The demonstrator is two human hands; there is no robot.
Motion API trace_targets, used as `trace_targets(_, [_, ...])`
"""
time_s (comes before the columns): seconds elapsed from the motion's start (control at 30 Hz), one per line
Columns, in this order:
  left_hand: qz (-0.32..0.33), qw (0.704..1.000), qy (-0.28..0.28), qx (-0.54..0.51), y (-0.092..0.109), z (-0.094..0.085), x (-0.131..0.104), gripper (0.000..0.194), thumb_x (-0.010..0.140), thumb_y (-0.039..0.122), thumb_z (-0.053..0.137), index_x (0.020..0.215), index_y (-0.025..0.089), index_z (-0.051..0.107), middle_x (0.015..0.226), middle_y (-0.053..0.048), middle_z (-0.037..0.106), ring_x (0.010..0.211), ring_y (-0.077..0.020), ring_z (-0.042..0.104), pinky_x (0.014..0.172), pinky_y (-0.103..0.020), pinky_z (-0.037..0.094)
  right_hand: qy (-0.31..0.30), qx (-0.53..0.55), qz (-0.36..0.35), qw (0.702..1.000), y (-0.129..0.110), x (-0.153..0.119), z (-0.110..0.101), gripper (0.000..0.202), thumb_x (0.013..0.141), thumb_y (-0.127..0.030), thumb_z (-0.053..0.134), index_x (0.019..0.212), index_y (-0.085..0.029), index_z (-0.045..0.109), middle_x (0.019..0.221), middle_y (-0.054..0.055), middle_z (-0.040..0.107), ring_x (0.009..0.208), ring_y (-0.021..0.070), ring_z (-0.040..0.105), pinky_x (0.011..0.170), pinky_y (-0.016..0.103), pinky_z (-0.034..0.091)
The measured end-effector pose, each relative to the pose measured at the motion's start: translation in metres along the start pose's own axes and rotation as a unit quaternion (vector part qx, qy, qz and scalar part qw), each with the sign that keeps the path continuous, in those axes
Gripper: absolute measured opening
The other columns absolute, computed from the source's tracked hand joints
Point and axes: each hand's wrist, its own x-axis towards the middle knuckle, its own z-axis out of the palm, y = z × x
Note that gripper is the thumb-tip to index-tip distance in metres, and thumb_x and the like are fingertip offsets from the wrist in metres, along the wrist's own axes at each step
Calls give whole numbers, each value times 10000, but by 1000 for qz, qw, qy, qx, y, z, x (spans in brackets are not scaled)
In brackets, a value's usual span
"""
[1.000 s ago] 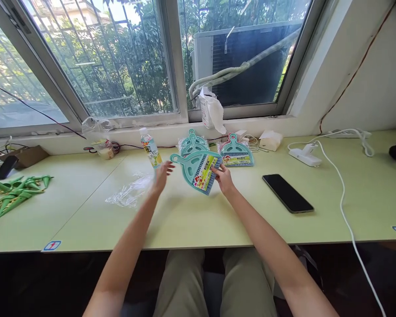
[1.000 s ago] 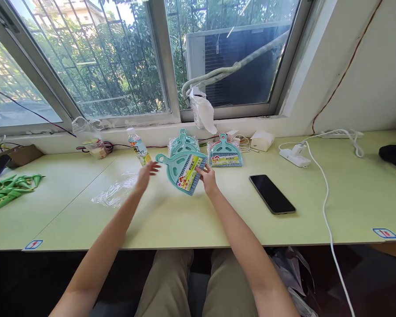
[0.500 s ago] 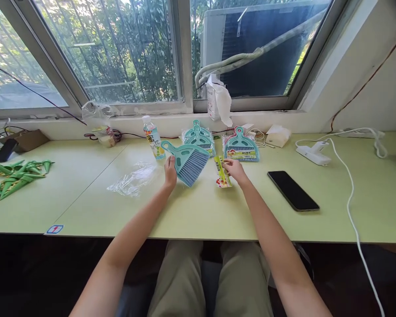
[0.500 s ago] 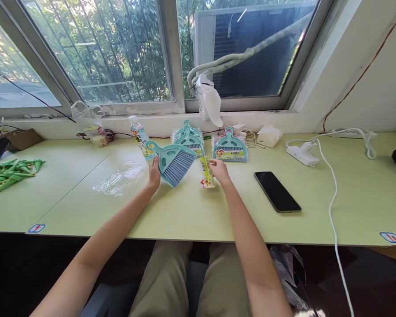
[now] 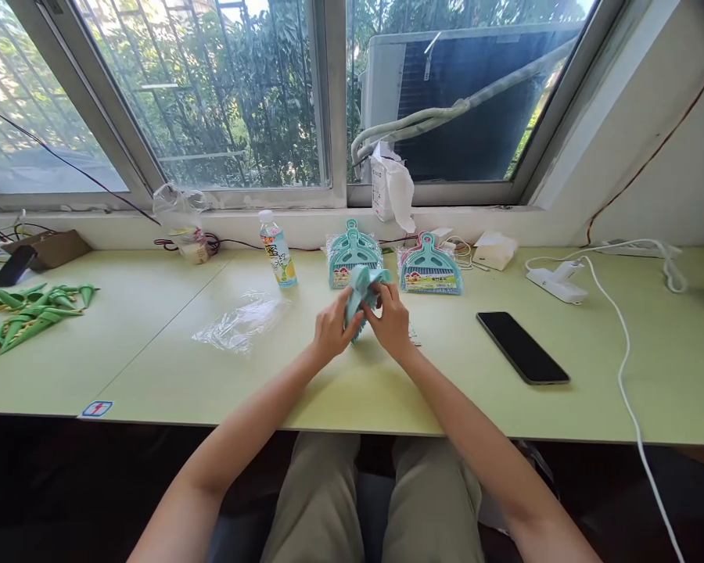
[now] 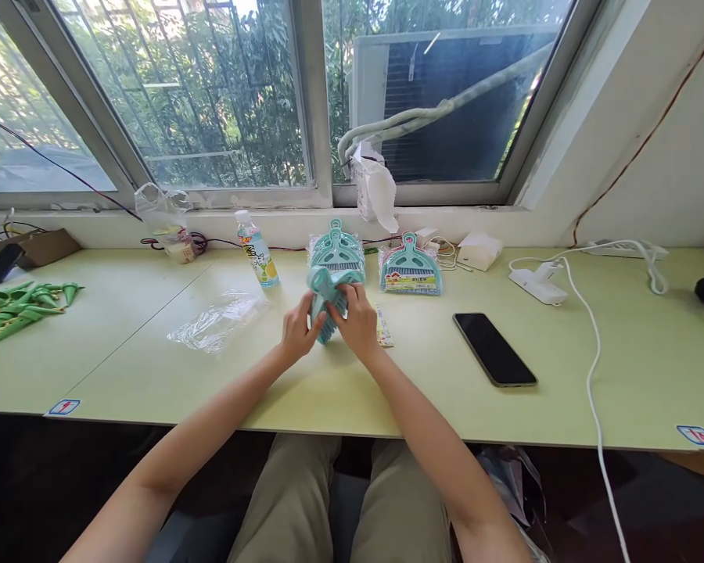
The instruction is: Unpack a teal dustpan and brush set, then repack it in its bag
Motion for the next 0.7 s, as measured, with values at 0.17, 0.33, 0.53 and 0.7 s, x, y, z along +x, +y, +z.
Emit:
trace_targets(0.17, [49, 998, -37, -25, 4, 0, -1, 563, 902, 533, 409, 1327, 182, 524, 1200, -143, 629, 1107, -285, 592, 943, -349, 433, 6, 120, 22, 992, 3, 6, -8, 129, 763, -345, 602, 786, -220, 579, 855, 27, 541, 641, 129, 500, 625, 268, 442])
trace_targets(0.33, [-30, 993, 96, -63, -20, -21, 29, 539, 935, 547, 325, 1258, 191, 571, 1099, -93, 669, 1026, -264, 604, 889, -352, 453, -3, 323, 88, 942, 6, 16, -21, 209, 680, -391, 661, 690, -220, 543, 701, -25, 470, 560, 91, 409, 524, 237, 382])
trace_targets(0.53, [-179, 967, 130, -130, -74, -87, 63, 481, 884, 556, 424, 962, 153, 674, 903, -74, 683, 869, -224, 607, 785, -325, 480, -31, 429, 190, 883, 18, 31, -40, 393, 635, -588, 699, 652, -212, 588, 540, -42, 444, 455, 77, 347, 445, 241, 292])
trace_targets(0.7, [-228, 955, -169, -89, -93, -97, 54, 459, 717, 614, 600, 791, 175, 710, 815, -53, 698, 790, -231, 609, 709, -314, 484, -106, 152, 193, 963, 24, 29, -31, 404, 667, -571, 702, 556, -193, 614, 522, -3, 538, 528, 123, 463, 521, 265, 318])
